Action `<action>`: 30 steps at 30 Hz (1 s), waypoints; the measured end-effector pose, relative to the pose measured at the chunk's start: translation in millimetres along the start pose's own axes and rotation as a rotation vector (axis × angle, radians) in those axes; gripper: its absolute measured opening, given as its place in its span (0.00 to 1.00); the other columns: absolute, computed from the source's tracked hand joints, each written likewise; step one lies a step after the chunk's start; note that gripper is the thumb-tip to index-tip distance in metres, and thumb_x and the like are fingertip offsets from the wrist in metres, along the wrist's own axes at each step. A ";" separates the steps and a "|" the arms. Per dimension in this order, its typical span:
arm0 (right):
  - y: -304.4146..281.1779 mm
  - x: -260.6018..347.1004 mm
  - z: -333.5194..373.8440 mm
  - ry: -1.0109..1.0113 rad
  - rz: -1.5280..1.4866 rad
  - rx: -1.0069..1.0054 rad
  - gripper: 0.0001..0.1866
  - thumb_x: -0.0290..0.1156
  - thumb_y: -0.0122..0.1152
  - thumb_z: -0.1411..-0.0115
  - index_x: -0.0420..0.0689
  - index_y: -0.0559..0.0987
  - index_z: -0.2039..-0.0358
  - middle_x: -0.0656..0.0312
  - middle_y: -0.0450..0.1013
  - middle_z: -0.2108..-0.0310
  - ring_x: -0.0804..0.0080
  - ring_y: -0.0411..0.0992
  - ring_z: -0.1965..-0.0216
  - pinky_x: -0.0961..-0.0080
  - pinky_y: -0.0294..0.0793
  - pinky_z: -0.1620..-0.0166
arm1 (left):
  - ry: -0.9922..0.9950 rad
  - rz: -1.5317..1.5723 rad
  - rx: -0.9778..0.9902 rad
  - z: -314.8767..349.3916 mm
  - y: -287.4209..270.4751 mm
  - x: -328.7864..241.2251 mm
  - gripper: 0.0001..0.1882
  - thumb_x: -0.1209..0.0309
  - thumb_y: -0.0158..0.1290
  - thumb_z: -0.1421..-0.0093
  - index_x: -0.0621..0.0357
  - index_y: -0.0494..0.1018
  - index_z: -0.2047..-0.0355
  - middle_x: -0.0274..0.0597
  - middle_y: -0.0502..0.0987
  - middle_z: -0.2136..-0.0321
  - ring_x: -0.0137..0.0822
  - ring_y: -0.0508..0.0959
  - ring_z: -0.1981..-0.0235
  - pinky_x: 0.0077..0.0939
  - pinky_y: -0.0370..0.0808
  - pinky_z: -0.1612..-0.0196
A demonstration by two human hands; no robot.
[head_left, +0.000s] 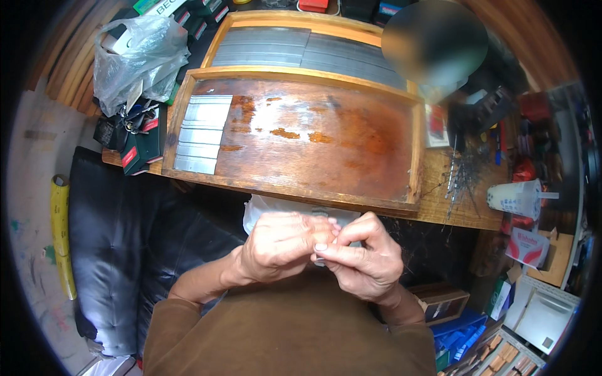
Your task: The person handles a metal watch strap and small metal pins. They insert a pin into the strap links, manipulate the components with both hands, and repeatedly adjust the pin and links over the course of the clip.
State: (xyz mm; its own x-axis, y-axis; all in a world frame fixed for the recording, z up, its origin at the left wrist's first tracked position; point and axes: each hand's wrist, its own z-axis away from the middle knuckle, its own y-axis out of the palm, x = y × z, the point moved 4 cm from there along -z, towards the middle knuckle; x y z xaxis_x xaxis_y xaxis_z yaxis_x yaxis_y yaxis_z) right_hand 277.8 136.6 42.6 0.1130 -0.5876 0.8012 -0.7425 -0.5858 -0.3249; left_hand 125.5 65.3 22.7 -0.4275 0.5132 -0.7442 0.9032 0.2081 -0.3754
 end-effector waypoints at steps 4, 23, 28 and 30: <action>3.5 -17.5 -13.8 0.068 -0.026 -0.043 0.14 0.19 0.77 0.49 0.43 0.88 0.61 0.62 0.74 0.68 0.69 0.74 0.68 0.75 0.75 0.66 | -0.125 0.058 -0.008 -10.5 -4.7 13.4 0.15 0.85 0.60 0.47 0.64 0.81 0.58 0.50 0.85 0.64 0.48 0.86 0.64 0.34 0.82 0.61; 71.0 -110.2 91.0 1.106 -0.883 -0.247 0.09 0.28 0.65 0.32 0.35 0.83 0.58 0.69 0.74 0.76 0.87 0.68 0.79 0.87 0.68 0.76 | -1.288 0.905 0.165 80.7 46.7 94.0 0.09 0.68 0.61 0.33 0.63 0.81 0.64 0.40 0.86 0.68 0.25 0.84 0.69 0.15 0.78 0.71; 63.5 -98.2 79.6 1.028 -0.752 -0.175 0.07 0.23 0.66 0.34 0.32 0.84 0.59 0.66 0.76 0.71 0.84 0.69 0.77 0.86 0.70 0.74 | -1.257 0.856 0.176 79.8 41.0 83.9 0.09 0.68 0.61 0.32 0.62 0.82 0.63 0.37 0.86 0.68 0.24 0.83 0.70 0.16 0.77 0.68; 59.2 -84.8 75.9 0.941 -0.696 -0.143 0.06 0.19 0.67 0.36 0.31 0.84 0.60 0.64 0.76 0.67 0.83 0.70 0.75 0.84 0.71 0.72 | -1.117 0.893 0.164 84.7 37.5 71.4 0.08 0.71 0.60 0.31 0.64 0.83 0.60 0.37 0.86 0.67 0.22 0.83 0.64 0.16 0.78 0.64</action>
State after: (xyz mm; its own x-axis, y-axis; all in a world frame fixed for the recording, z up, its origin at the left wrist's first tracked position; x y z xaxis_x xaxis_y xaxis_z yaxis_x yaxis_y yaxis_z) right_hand 274.4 109.3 -82.7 0.0360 0.5118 0.8584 -0.7871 -0.5148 0.3399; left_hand 125.7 39.2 -91.3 0.3934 -0.5071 -0.7668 0.8984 0.0352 0.4377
